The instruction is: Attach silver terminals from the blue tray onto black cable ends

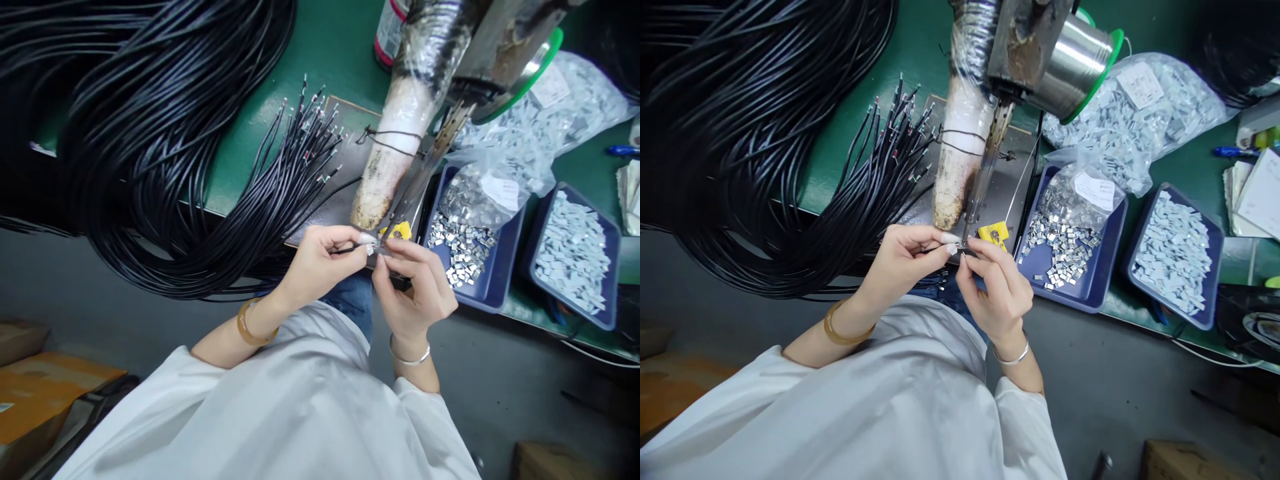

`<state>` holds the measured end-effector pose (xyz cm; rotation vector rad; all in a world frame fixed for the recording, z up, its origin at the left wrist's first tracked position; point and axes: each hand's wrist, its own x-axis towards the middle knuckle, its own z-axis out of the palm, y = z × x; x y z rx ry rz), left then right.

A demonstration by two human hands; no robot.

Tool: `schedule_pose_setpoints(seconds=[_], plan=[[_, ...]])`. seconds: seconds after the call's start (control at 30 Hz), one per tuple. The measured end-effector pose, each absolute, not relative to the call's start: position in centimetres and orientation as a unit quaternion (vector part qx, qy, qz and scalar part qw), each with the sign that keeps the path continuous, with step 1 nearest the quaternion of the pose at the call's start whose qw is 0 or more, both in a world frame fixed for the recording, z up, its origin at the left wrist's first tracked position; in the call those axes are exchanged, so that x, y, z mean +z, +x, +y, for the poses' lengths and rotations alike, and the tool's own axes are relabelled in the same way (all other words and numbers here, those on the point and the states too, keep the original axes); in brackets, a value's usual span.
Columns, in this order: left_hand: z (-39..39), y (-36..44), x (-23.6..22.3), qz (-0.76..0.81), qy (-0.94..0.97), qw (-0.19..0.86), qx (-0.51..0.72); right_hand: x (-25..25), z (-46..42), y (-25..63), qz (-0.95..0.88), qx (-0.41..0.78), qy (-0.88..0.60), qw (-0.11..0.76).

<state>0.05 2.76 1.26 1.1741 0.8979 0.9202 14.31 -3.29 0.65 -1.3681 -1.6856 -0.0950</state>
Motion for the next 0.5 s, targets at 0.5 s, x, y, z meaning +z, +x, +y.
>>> schedule_pose_setpoints(seconds=[0.5], plan=[[1.0, -1.1, 0.9, 0.331, 0.564, 0.650, 0.387, 0.7, -3.6, 14.5, -0.613, 0.109, -0.562, 0.544]])
